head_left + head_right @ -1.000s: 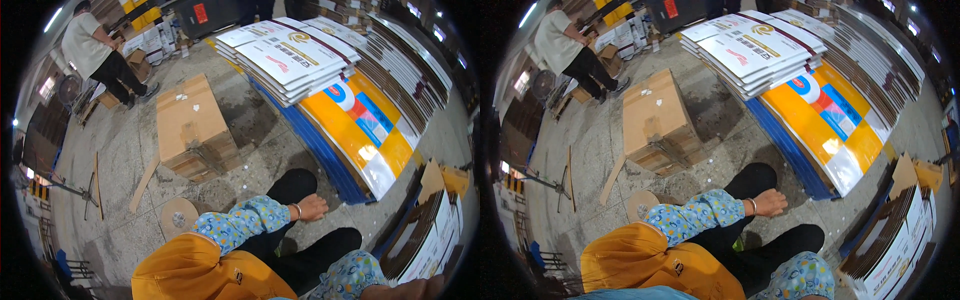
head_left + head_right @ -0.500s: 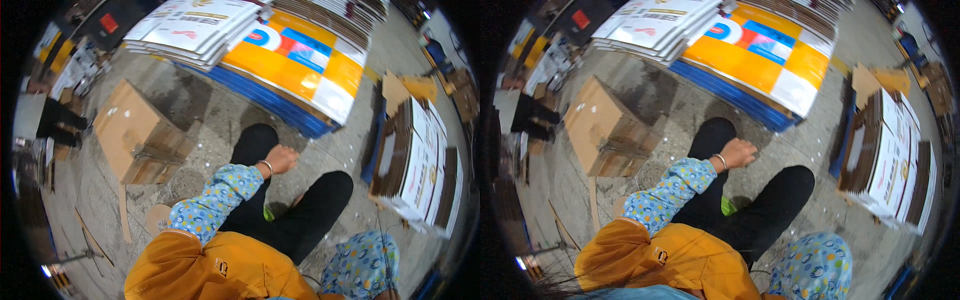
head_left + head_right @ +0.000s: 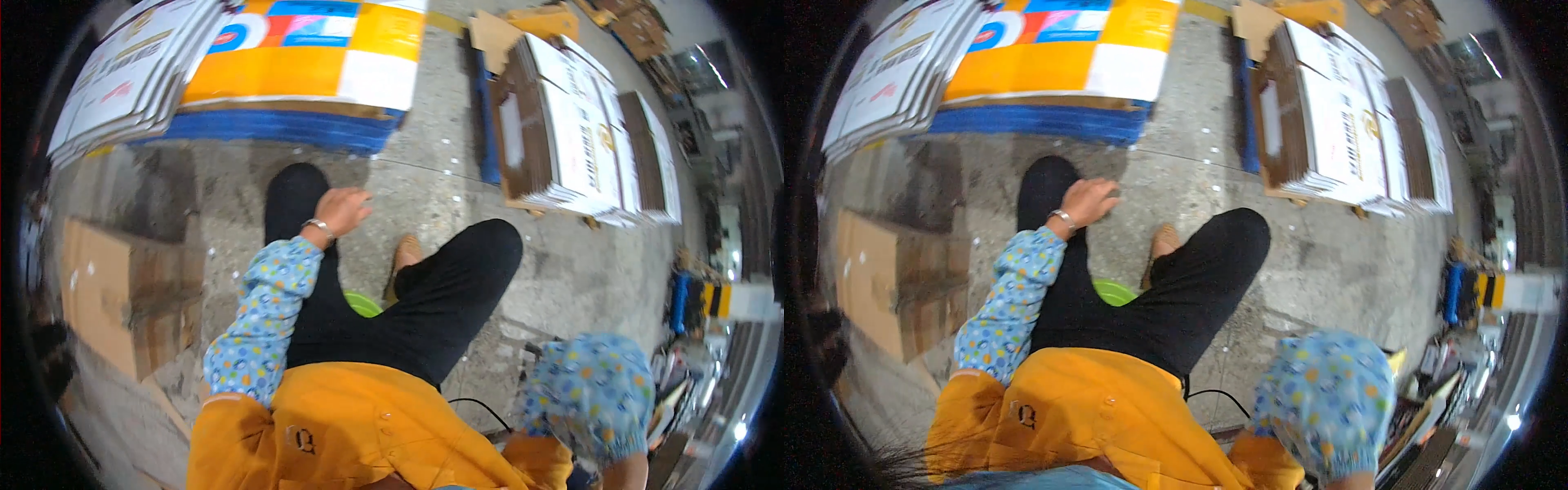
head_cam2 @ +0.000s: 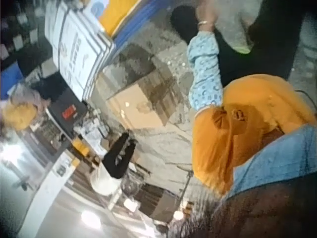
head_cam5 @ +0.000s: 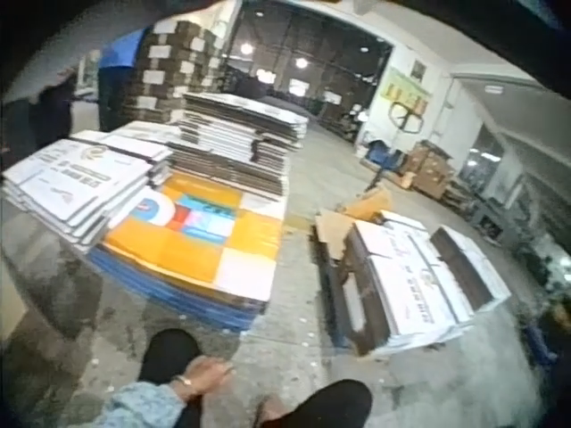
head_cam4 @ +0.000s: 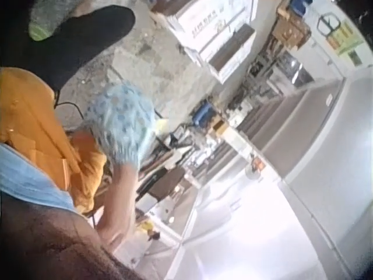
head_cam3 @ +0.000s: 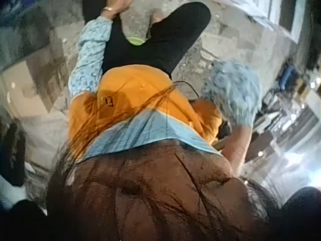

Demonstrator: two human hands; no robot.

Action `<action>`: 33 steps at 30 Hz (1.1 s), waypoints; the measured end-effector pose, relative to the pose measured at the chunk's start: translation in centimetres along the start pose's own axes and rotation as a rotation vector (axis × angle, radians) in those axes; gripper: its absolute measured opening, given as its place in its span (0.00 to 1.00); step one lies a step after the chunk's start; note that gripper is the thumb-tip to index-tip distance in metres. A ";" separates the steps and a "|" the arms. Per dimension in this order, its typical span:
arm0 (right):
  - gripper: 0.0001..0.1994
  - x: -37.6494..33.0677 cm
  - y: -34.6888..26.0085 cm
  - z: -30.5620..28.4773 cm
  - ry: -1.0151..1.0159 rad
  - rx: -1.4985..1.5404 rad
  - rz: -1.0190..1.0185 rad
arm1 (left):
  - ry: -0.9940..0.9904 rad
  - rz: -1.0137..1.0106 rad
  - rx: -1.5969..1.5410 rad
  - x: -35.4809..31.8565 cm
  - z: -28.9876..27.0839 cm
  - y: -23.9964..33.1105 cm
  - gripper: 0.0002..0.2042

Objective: Folding and stacking cardboard boxes in a warehouse.

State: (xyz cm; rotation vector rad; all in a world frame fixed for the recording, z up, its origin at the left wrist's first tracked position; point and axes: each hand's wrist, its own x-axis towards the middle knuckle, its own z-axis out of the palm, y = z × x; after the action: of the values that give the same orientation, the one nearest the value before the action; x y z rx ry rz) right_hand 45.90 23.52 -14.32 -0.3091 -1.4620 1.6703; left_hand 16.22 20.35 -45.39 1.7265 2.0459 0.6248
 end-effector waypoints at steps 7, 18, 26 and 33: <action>0.12 1.1 3.0 -6.7 0.286 -0.197 -0.163 | -0.012 -0.007 0.033 -1.3 -0.9 0.0 0.13; 0.21 2.1 18.5 -30.2 0.965 -0.034 0.356 | -0.048 0.032 0.146 -0.5 -0.7 1.5 0.13; 0.46 4.9 23.9 -33.5 0.998 -0.031 0.449 | -0.042 0.038 0.211 -0.8 -0.8 1.6 0.12; 0.44 7.0 27.2 -33.6 1.045 0.175 0.453 | -0.054 0.031 0.261 -0.9 -0.9 1.8 0.12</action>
State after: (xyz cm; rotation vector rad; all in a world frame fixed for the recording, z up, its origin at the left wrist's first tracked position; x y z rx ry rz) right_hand 52.62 53.34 -45.70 -1.2588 -0.4676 1.5408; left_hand 17.36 19.69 -43.63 1.8987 2.1440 0.3270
